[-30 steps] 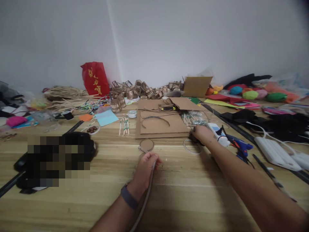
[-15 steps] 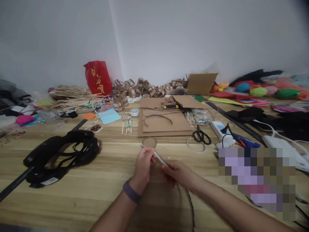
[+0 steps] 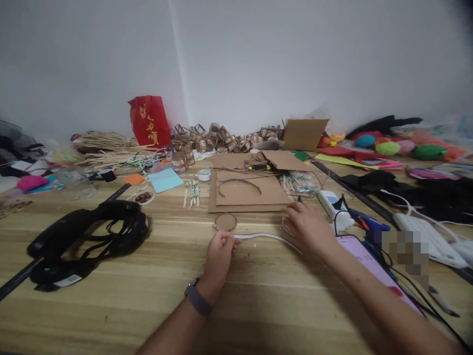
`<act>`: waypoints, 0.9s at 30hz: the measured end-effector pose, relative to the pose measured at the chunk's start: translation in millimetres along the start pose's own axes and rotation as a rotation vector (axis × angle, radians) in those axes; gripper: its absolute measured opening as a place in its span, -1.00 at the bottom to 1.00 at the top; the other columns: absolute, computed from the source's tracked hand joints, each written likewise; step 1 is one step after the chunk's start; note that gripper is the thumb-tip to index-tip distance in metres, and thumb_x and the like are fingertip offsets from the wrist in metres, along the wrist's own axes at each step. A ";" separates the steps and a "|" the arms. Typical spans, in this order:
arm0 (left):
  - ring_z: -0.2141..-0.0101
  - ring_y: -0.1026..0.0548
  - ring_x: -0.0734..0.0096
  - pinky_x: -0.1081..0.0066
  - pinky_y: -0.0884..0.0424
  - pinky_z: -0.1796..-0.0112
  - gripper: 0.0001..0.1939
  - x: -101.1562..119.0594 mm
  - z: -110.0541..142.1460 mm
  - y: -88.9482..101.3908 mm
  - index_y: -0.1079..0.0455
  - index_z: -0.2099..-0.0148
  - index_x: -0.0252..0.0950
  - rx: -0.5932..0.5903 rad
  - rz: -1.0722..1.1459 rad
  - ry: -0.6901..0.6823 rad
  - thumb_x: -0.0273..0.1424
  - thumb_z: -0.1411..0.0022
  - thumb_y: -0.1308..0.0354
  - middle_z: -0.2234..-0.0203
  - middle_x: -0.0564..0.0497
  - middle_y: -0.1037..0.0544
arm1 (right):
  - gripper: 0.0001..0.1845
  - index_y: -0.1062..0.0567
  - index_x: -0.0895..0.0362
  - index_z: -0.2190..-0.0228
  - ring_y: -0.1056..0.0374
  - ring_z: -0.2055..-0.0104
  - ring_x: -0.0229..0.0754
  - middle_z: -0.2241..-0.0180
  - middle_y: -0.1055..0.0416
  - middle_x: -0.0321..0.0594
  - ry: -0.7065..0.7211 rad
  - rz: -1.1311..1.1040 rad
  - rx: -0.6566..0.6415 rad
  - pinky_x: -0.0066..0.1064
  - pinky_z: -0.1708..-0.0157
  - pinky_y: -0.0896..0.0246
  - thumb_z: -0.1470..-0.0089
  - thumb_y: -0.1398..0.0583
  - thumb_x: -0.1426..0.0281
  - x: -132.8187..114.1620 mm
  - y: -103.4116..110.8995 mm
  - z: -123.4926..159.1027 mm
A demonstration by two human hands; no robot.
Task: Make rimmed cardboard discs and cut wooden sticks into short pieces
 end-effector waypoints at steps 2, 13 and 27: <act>0.51 -0.41 0.45 0.46 -0.28 0.42 -0.87 -0.6 1.4 -0.7 -0.31 0.35 -0.29 0.010 -0.053 -0.022 -0.32 -0.06 -0.10 0.48 0.01 -0.56 | -0.65 -0.51 0.17 0.13 -0.31 0.04 -0.01 0.10 -0.44 0.03 0.127 -0.044 0.236 -0.21 0.01 -0.12 -0.24 0.01 0.35 -37.8 -1.7 9.6; 0.49 -0.39 0.41 0.45 -0.25 0.43 -0.89 9.1 16.4 -14.8 -0.26 0.43 -0.25 -0.072 -0.339 -0.149 -0.33 -0.09 -0.04 0.58 0.11 -0.41 | -0.78 -0.48 0.10 0.33 -0.37 0.27 -0.11 0.37 -0.49 -0.18 0.240 -0.307 0.168 -0.29 0.22 -0.12 -0.22 -0.03 0.44 -91.2 -63.6 27.6; 0.39 -0.50 0.34 0.38 -0.34 0.33 -0.82 13.1 16.3 -18.9 -0.31 0.27 -0.26 -0.157 -0.403 -0.131 -0.27 -0.15 -0.02 0.45 0.02 -0.56 | -0.77 -0.37 0.09 0.53 -0.30 0.45 -0.19 0.53 -0.40 -0.25 0.020 -0.555 0.082 -0.42 0.44 -0.10 -0.08 -0.02 0.33 -63.4 -62.9 28.8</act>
Point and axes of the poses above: each hand's wrist, its own z-axis away from the middle knuckle, its own y-axis out of the back of the hand, x = y × z, the point moved 8 cm from there along -z, towards the middle knuckle
